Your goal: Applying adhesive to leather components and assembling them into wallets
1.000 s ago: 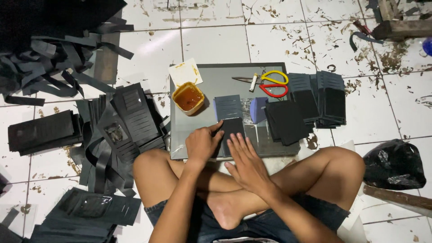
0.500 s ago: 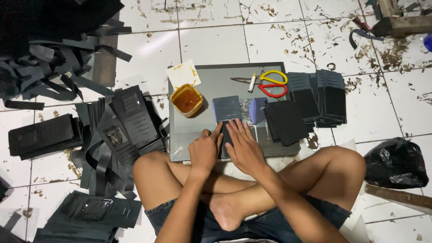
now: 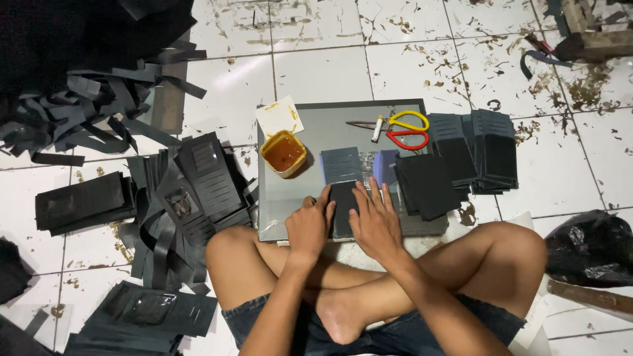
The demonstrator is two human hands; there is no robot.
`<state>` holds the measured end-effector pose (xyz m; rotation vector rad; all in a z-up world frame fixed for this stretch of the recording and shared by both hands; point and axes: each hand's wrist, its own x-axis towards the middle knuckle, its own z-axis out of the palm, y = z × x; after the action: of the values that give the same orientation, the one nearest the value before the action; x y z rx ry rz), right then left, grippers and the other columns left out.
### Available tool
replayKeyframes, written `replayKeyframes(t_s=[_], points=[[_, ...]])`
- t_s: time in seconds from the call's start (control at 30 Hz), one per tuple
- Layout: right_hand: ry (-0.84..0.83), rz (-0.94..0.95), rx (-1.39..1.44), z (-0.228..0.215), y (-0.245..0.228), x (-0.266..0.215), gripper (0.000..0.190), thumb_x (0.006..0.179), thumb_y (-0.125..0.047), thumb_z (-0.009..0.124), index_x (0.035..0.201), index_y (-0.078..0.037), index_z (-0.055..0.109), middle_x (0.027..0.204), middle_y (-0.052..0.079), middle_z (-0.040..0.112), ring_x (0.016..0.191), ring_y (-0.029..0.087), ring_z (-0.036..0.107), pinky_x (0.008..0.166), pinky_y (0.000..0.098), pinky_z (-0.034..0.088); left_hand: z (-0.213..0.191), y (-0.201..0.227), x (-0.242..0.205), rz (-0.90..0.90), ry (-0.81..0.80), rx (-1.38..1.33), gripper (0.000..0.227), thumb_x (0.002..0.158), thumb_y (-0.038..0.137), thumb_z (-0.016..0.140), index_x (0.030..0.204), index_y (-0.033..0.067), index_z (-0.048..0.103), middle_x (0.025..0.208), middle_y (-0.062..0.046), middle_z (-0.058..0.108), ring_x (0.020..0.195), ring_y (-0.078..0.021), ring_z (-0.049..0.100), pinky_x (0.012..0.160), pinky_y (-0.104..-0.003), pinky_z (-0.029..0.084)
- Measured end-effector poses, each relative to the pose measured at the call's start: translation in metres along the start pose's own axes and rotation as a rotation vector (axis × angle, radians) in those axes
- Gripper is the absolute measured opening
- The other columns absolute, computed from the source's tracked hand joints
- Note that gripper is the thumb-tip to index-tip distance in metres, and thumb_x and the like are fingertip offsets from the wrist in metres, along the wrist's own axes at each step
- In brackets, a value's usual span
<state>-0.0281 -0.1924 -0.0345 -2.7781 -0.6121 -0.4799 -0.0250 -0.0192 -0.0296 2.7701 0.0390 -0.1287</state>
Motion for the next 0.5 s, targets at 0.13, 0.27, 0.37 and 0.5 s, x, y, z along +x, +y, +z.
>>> replayKeyframes(t_s=[0.13, 0.27, 0.37, 0.5], points=[[-0.008, -0.055, 0.066, 0.001, -0.010, 0.012, 0.048, 0.095, -0.022, 0.054, 0.138, -0.001, 0.055, 0.147, 0.019, 0.059, 0.147, 0.038, 0.043, 0.124, 0.0535, 0.026, 0.001, -0.001, 0.000, 0.009, 0.019, 0.024, 0.044, 0.102, 0.048, 0.050, 0.145, 0.0398, 0.056, 0.086, -0.006, 0.065, 0.071, -0.0377, 0.075, 0.063, -0.052, 0.061], [-0.077, -0.137, 0.135, 0.003, -0.010, 0.015, 0.048, 0.090, -0.019, 0.056, 0.134, -0.001, 0.056, 0.146, 0.017, 0.060, 0.148, 0.035, 0.042, 0.125, 0.0545, 0.025, -0.002, 0.002, -0.001, 0.017, 0.022, 0.033, 0.044, 0.101, 0.047, 0.052, 0.144, 0.0391, 0.057, 0.087, -0.005, 0.066, 0.072, -0.0371, 0.076, 0.064, -0.051, 0.062], [-0.093, -0.085, 0.086, 0.004, 0.003, 0.008, 0.047, 0.090, -0.020, 0.053, 0.134, -0.002, 0.055, 0.145, 0.017, 0.060, 0.148, 0.035, 0.042, 0.125, 0.0566, 0.023, -0.001, 0.000, 0.003, 0.007, 0.006, 0.017, 0.044, 0.100, 0.048, 0.053, 0.142, 0.0387, 0.059, 0.087, -0.007, 0.067, 0.073, -0.0393, 0.075, 0.065, -0.052, 0.061], [-0.083, 0.009, 0.035, -0.002, 0.014, 0.000, 0.044, 0.090, -0.019, 0.052, 0.131, -0.004, 0.055, 0.140, 0.016, 0.064, 0.148, 0.032, 0.043, 0.127, 0.0552, 0.019, 0.000, -0.003, 0.006, 0.004, -0.028, -0.009, 0.043, 0.099, 0.050, 0.054, 0.140, 0.0390, 0.061, 0.088, -0.007, 0.069, 0.076, -0.0409, 0.076, 0.067, -0.054, 0.061]])
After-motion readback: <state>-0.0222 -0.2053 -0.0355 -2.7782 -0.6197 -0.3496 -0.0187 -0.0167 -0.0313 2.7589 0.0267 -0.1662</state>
